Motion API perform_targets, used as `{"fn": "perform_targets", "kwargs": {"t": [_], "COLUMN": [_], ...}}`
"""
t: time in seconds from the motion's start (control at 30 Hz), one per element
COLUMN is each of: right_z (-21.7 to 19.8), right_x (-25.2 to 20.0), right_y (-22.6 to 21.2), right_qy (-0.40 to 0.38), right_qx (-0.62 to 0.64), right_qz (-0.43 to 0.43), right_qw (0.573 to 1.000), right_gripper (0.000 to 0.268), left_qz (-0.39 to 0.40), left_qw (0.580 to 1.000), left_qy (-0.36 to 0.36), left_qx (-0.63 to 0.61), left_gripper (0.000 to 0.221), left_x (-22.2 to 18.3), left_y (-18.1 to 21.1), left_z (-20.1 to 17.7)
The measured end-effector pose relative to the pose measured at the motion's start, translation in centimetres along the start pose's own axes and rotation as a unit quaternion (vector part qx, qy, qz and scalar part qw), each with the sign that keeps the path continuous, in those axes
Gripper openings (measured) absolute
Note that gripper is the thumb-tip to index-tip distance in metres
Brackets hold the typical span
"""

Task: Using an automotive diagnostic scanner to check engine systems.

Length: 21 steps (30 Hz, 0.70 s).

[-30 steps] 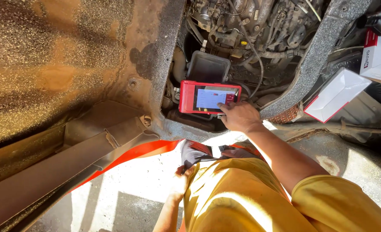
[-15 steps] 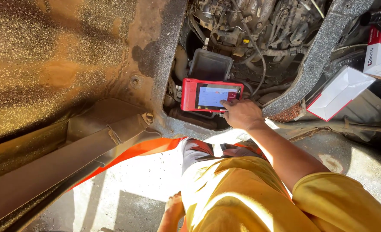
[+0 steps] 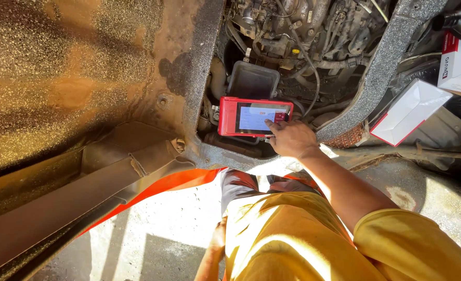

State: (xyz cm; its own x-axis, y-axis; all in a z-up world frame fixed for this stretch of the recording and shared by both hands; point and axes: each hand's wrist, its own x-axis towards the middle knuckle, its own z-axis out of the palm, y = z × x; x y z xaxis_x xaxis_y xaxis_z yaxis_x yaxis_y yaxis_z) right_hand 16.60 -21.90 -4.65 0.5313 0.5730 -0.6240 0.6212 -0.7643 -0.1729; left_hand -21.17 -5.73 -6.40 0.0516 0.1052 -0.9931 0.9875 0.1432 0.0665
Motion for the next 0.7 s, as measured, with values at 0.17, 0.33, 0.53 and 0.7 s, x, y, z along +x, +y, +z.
{"fn": "perform_targets", "kwargs": {"t": [0.17, 0.33, 0.53, 0.7], "right_z": [4.3, 2.6, 1.8, -0.1], "right_x": [0.7, 0.7, 0.5, 0.0], "right_y": [1.1, 0.9, 0.8, 0.3], "right_qy": [0.093, 0.047, 0.009, -0.04], "right_qx": [0.018, 0.037, 0.021, 0.027], "right_qz": [-0.015, -0.017, -0.014, -0.014], "right_qw": [0.995, 0.998, 1.0, 0.999], "right_gripper": [0.061, 0.064, 0.063, 0.062], "left_qz": [-0.001, 0.006, 0.012, 0.104], "left_qw": [0.999, 0.997, 0.99, 0.911], "left_qy": [-0.002, 0.005, 0.011, -0.011], "left_qx": [0.034, 0.077, 0.137, 0.4], "left_gripper": [0.054, 0.059, 0.067, 0.052], "left_x": [-0.8, -1.1, 1.9, 4.9], "left_y": [-0.3, 0.2, -2.0, -0.9], "left_z": [0.5, 0.3, -0.1, 1.4]}}
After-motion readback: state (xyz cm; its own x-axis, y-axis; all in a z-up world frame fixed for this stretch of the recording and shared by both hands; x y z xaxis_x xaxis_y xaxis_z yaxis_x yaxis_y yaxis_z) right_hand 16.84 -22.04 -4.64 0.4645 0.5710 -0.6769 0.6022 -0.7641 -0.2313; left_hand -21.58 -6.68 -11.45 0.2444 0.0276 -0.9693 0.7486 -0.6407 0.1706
